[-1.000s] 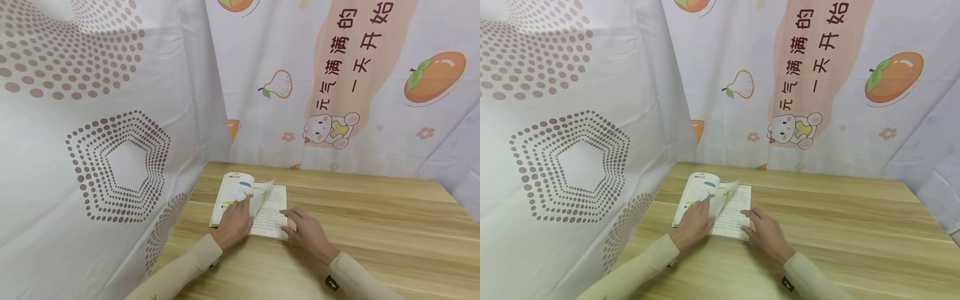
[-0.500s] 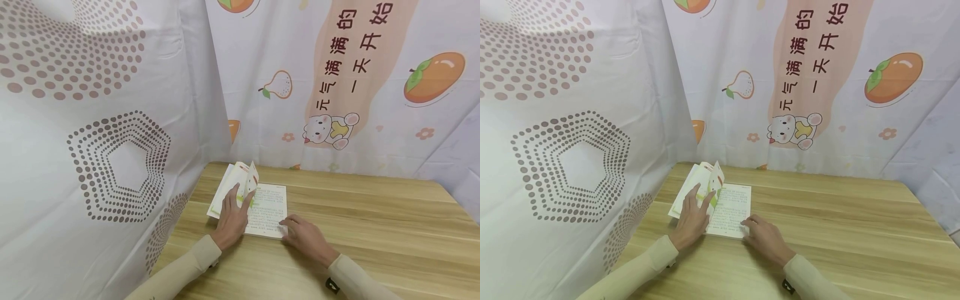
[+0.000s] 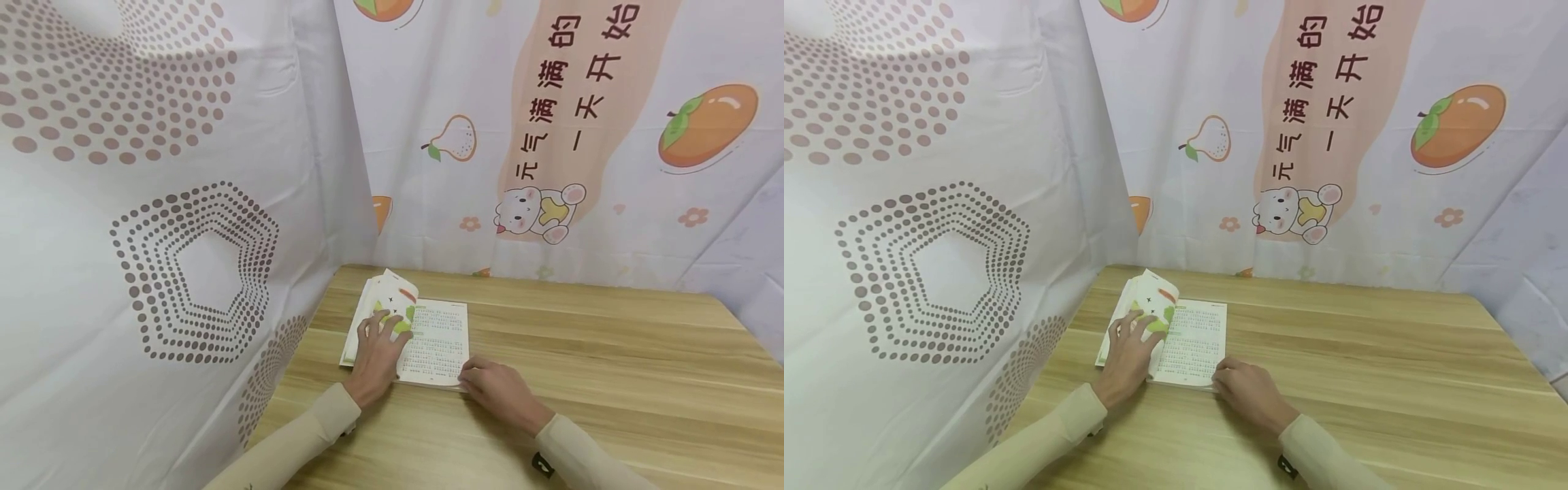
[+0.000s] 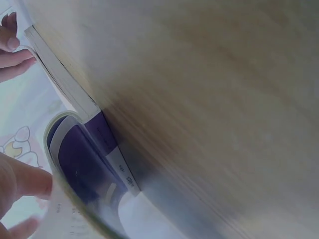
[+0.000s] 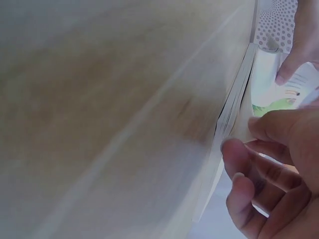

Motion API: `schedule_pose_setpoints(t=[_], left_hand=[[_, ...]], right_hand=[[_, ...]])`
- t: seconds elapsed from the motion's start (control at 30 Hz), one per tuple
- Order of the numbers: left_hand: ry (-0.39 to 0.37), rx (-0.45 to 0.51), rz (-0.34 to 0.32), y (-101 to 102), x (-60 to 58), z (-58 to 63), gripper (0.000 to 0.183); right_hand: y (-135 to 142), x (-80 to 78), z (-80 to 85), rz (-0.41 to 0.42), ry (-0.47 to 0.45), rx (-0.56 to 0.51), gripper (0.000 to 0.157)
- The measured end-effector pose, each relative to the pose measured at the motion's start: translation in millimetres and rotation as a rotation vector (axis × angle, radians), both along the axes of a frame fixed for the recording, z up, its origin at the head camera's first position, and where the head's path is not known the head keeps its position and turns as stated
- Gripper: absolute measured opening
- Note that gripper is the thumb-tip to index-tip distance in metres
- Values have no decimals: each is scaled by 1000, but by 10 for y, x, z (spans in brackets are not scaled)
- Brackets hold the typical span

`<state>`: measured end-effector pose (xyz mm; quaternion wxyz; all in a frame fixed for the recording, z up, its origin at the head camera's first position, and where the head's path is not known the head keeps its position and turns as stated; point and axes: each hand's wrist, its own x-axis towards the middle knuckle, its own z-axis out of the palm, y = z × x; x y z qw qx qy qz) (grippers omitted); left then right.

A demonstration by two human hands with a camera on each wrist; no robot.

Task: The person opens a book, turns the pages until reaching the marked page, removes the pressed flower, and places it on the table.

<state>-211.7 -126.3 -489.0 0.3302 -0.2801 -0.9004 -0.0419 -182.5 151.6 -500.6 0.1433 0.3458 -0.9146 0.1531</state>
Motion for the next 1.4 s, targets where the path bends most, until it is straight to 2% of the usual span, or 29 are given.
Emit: schedule_pose_setpoints(t=[0.17, 0.3, 0.4, 0.57, 0.67, 0.77, 0.8, 0.9, 1.03, 1.27, 1.33, 1.4], left_hand=[[-66, -107, 54, -8, 0, -2, 55], [-102, -136, 67, 1, -8, -9, 32], [-94, -136, 33, 5, -20, -26, 19], [-80, -112, -64, 8, -35, -52, 12], [-122, -88, -129, 18, -39, -61, 12], [-178, -83, -162, 31, -41, -78, 9], [-198, -86, -159, 37, -37, -80, 11], [-234, -112, -135, 45, -28, -80, 31], [-244, -167, -102, 45, -17, -69, 50], [-215, -200, -82, 27, -17, -89, 54], [-205, -202, -87, 24, -18, -96, 54], [-206, -203, -87, 25, -16, -102, 53]], right_hand=[[-20, 19, 33, -6, 29, 12, 5], [-25, 15, 34, -6, 53, 24, 4], [-24, 3, 22, -7, 73, 34, 4], [-20, -21, 9, -4, 107, 20, 4], [-17, -37, 11, 3, 121, -6, 5], [-14, -51, 16, 10, 128, -32, 7], [-13, -55, 19, 10, 129, -36, 6], [-17, -59, 32, 8, 129, -54, 6], [-32, -57, 39, -6, 139, -78, 6], [-54, -26, 80, -48, 90, -140, 13], [-55, -16, 99, -66, 74, -158, 23], [-50, -10, 114, -85, 49, -164, 39]])
